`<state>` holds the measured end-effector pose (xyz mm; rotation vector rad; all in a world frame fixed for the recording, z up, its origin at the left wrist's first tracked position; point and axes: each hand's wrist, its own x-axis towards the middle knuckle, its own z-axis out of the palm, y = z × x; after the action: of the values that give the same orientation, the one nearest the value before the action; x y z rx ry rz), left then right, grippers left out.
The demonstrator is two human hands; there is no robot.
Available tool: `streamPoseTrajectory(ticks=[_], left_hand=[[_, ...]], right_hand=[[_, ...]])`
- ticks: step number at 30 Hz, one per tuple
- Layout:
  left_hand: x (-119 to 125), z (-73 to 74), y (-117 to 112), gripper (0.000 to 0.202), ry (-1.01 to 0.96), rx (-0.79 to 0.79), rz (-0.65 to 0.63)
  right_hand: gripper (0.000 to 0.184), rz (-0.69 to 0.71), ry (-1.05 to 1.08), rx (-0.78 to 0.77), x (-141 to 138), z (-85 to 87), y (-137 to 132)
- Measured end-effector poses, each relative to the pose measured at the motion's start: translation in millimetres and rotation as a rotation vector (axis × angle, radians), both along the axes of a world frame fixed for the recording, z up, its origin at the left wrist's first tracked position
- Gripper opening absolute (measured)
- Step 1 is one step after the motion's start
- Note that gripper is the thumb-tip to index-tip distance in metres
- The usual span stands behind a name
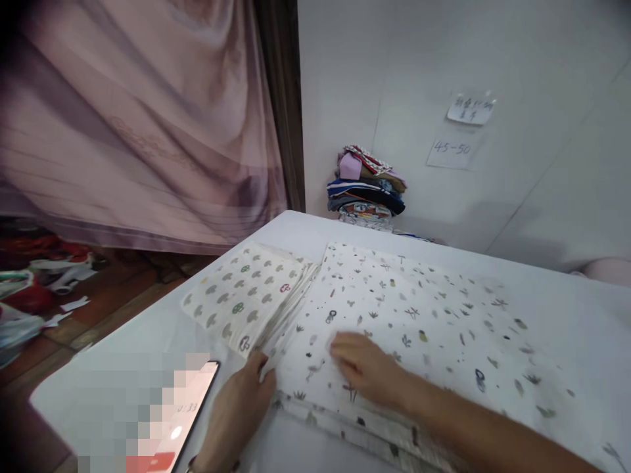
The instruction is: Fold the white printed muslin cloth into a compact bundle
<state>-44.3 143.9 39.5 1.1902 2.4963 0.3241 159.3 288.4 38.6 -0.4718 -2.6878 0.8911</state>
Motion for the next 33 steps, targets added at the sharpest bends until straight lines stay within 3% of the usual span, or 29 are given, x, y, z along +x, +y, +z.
streamPoseTrajectory(ticks=[2, 5, 9, 13, 21, 24, 28, 33], left_hand=[[1, 1.5, 0, 0.018, 0.006, 0.016, -0.007], [1, 4.8, 1, 0.02, -0.015, 0.044, 0.001], [-1, 6.8, 0, 0.025, -0.07, 0.101, 0.023], [-3, 4.2, -1, 0.027, -0.099, 0.159, 0.045], [2, 2.8, -1, 0.038, -0.083, 0.242, 0.077], [3, 2.8, 0, 0.039, -0.057, 0.239, 0.083], [4, 2.4, 6, 0.045, -0.005, 0.209, 0.067], [6, 3.0, 13, 0.047, 0.054, 0.215, 0.115]], right_hand=[[0.035, 0.048, -0.046, 0.132, 32, -0.2, -34], [0.04, -0.04, -0.138, 0.252, 84, -5.1, -63], [0.044, -0.31, -0.169, 0.371, 158, -20.7, -78], [0.043, -0.491, -0.172, 0.46, 223, -37.3, -93], [0.042, -0.712, -0.055, 0.556, 315, -62.5, -114], [0.04, -0.837, -0.058, 0.529, 344, -62.7, -118], [0.043, -1.094, -0.07, 0.369, 374, -52.8, -130], [0.041, -1.261, 0.041, 0.181, 382, -47.4, -145]])
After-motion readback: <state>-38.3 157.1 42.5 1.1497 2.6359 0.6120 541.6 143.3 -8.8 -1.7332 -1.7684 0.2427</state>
